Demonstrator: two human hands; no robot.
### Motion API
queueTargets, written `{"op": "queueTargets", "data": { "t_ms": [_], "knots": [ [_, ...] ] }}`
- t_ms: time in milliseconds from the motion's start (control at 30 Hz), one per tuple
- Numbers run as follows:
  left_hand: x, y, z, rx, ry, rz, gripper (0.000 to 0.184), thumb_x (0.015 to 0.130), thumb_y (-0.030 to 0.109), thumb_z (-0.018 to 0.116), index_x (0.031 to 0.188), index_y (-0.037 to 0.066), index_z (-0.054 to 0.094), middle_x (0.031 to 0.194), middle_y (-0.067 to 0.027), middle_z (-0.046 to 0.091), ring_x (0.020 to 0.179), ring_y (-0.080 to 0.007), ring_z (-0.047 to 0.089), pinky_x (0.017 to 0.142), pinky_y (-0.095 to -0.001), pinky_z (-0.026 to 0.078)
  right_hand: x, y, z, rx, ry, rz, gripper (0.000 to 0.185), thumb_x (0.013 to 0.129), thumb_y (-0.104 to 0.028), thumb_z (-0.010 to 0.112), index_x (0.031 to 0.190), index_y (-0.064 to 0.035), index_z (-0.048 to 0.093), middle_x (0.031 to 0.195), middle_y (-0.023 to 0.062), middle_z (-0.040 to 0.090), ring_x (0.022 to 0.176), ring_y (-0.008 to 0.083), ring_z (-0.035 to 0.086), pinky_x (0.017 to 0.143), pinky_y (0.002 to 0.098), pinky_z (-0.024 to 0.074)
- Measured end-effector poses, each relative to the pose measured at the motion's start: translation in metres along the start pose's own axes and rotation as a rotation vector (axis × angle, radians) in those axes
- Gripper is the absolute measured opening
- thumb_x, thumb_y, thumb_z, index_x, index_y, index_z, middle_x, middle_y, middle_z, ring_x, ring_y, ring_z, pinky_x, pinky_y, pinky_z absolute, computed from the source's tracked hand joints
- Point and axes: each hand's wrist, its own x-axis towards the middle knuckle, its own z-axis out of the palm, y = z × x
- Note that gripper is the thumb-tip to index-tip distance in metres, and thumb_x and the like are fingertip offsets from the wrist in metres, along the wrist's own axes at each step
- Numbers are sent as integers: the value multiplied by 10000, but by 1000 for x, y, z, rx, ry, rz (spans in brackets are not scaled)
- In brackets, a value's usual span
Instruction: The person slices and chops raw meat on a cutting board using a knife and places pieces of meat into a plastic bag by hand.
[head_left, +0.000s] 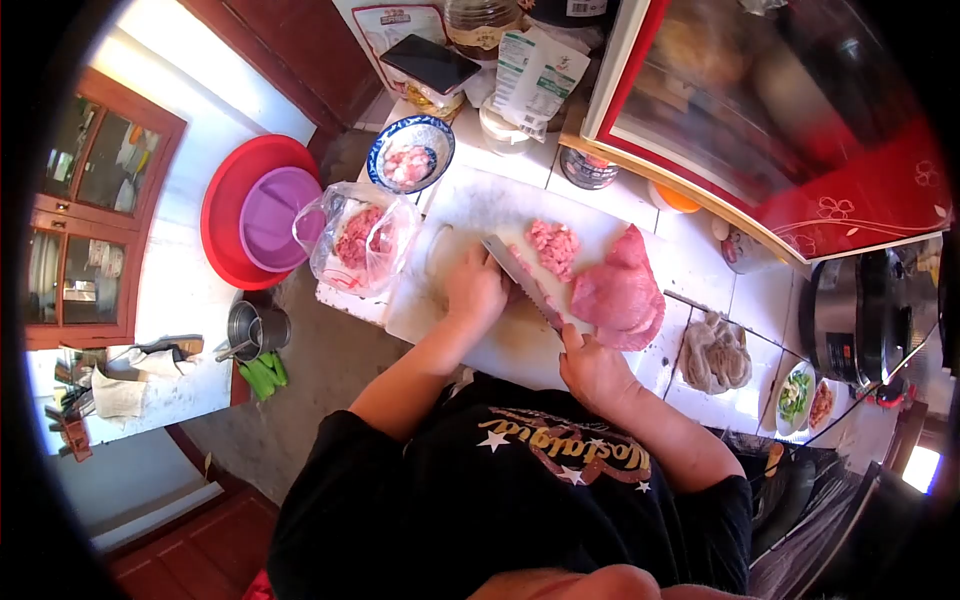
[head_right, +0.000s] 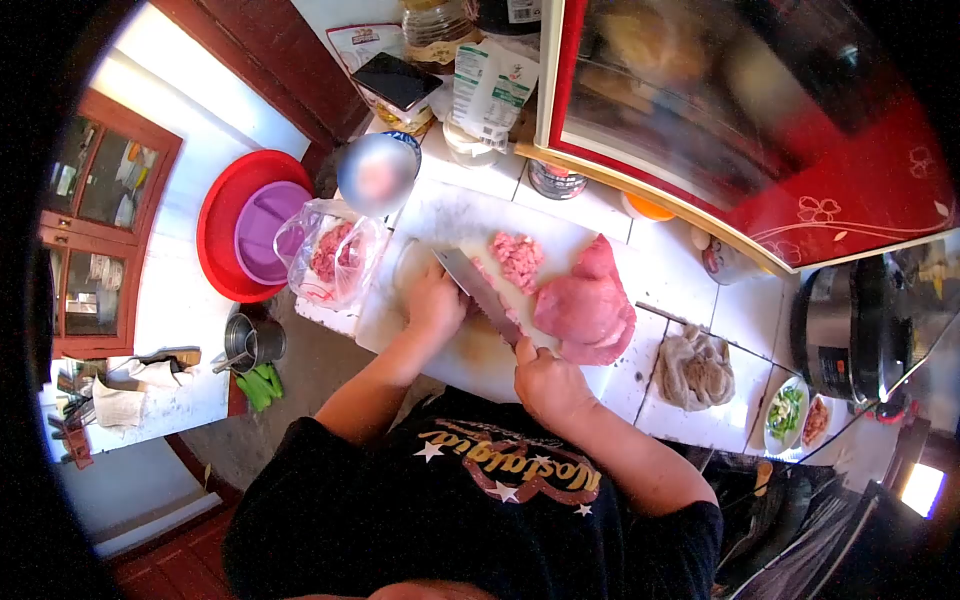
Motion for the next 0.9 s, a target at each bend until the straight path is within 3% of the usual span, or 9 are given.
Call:
{"op": "queueTargets", "data": {
  "t_ms": [233,433,700,900],
  "knots": [
    [-3,-3,5,-59,-31,-6,252,755,112,629,1000,56,628,1002,-156,583,852,-341,587,706,-402,505,90,3,23,71,-108,80,277,847,-166,497,1038,32,464,715,303,593,697,427,623,589,519,499],
    [-1,5,1,-122,-52,-131,288,767,128,625,1028,20,570,930,-164,562,853,-357,571,708,-433,485,54,18,-24,352,-69,115,239,865,-142,516,1022,22,442,719,257,594,672,424,598,588,469,481],
    [-4,0,8,-69,-4,-31,227,775,141,619,959,17,571,900,-159,557,816,-349,564,697,-423,475,-9,4,-26,142,-167,85,269,823,-119,541,1029,24,444,786,258,599,673,430,603,609,497,493],
    [-3,0,2,-71,-20,44,220,763,133,625,940,10,579,913,-160,552,828,-346,554,705,-428,471,88,7,16,170,-43,12,254,851,-155,487,1024,30,477,744,273,611,661,438,602,636,513,499]
  ]
}}
